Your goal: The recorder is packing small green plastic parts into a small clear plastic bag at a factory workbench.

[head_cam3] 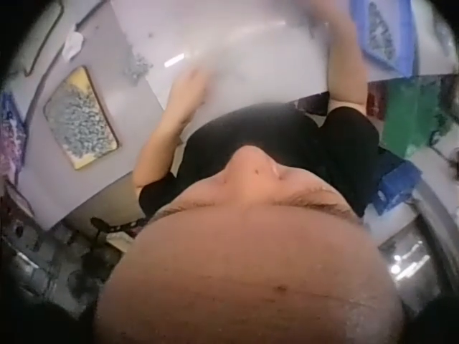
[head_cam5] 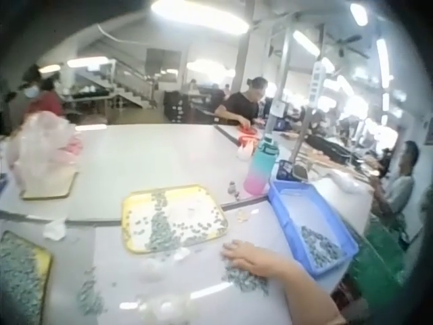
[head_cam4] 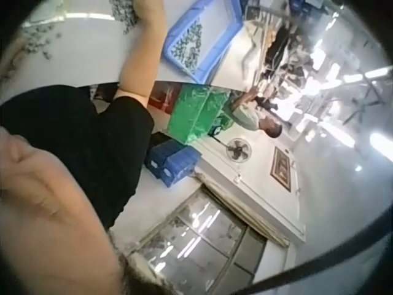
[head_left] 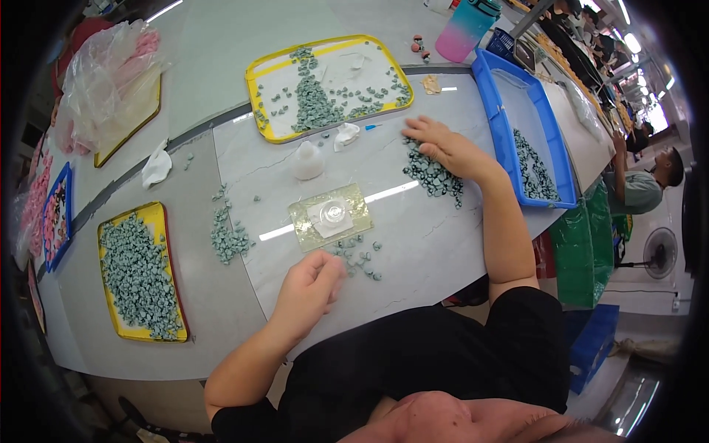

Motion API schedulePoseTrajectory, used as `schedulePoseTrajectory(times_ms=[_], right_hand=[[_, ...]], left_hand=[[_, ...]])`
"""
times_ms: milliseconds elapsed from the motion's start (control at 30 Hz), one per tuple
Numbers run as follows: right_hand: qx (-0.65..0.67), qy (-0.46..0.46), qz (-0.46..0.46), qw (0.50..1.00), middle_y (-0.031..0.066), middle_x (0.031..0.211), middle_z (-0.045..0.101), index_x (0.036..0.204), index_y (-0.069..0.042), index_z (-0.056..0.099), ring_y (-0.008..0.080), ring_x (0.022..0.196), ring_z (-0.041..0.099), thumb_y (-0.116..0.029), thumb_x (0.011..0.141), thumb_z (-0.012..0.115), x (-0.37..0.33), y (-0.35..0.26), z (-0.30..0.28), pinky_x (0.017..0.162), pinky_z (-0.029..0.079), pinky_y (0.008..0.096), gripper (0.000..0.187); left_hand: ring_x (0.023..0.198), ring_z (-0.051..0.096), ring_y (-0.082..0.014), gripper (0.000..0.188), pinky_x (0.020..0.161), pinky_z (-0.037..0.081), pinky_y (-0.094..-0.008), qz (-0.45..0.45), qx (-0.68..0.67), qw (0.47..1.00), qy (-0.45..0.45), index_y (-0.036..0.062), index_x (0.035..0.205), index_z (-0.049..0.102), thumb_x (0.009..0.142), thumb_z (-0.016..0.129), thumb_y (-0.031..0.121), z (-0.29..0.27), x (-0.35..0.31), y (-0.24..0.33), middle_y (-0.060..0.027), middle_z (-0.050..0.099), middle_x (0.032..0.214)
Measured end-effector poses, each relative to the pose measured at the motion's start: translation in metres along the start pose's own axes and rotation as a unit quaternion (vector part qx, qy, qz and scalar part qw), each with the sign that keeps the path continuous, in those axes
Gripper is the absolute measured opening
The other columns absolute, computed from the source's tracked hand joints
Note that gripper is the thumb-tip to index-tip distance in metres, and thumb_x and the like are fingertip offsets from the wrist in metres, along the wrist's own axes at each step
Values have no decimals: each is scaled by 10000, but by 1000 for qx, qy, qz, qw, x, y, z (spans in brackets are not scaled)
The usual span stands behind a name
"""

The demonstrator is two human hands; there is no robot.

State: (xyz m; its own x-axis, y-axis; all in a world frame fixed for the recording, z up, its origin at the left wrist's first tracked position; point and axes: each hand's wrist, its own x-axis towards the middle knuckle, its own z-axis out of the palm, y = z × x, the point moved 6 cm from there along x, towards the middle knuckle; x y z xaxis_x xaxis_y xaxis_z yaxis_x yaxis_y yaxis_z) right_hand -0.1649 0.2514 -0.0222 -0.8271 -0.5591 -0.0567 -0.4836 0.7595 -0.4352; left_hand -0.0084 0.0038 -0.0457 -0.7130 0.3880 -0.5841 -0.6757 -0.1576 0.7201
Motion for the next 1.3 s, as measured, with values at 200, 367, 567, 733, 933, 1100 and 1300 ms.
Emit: schedulePoseTrajectory(times_ms=[200, 367, 567, 733, 933, 1100, 1300], right_hand=[[58, -92, -23, 994, 72, 1321, 453, 1182, -96, 548, 274, 1294, 311, -185, 857, 544, -7, -30, 3, 1028, 297, 346, 338], [124, -42, 10, 991, 73, 1194, 558, 1083, -55, 596, 269, 1209, 424, -74, 793, 596, -3, -32, 6, 961, 375, 328, 290], [-72, 106, -93, 987, 96, 1010, 599, 997, -33, 614, 273, 985, 540, -23, 765, 546, -5, -51, 7, 866, 432, 331, 242], [-114, 45, -44, 992, 115, 933, 582, 914, -22, 603, 281, 931, 541, -38, 741, 549, -13, -44, 8, 830, 435, 341, 182], [-20, 92, -6, 996, 100, 878, 568, 905, -41, 596, 277, 866, 546, -37, 738, 578, -31, -41, -11, 802, 439, 336, 168], [188, 45, -97, 976, 87, 896, 569, 973, -47, 592, 262, 814, 576, -52, 765, 621, -28, -97, -3, 697, 476, 315, 210], [151, 94, -243, 954, 94, 861, 585, 961, -42, 600, 267, 771, 581, -88, 738, 668, -33, -154, 29, 676, 476, 331, 238]], left_hand=[[500, 306, -48, 160, 405, 198, -189, 0, -4, 1000, -10, 55, 819, 470, 925, 436, 170, 4, -1, -5, 15, 401, 608], [548, 323, -70, 143, 450, 253, -199, 10, -124, 992, 7, -17, 932, 498, 894, 408, 87, 5, 0, -3, -27, 432, 696], [628, 366, -79, 208, 500, 307, -200, 58, -135, 989, -12, -45, 1037, 505, 884, 408, 57, 14, 5, 10, -43, 460, 794], [610, 360, -66, 178, 494, 301, -204, 85, -153, 984, 37, -17, 1005, 550, 879, 434, 30, 25, 5, 7, -9, 472, 773], [579, 348, -62, 170, 478, 299, -201, 93, -146, 985, 24, -28, 992, 557, 899, 454, 71, 36, 8, 9, -13, 483, 771], [573, 346, -56, 196, 472, 292, -195, 90, -137, 986, 34, -38, 997, 552, 913, 472, 120, 31, 7, 8, -9, 479, 766], [569, 363, -43, 226, 473, 297, -186, 96, -125, 987, 24, -23, 1023, 562, 907, 519, 166, 15, 12, 0, -1, 487, 745]])
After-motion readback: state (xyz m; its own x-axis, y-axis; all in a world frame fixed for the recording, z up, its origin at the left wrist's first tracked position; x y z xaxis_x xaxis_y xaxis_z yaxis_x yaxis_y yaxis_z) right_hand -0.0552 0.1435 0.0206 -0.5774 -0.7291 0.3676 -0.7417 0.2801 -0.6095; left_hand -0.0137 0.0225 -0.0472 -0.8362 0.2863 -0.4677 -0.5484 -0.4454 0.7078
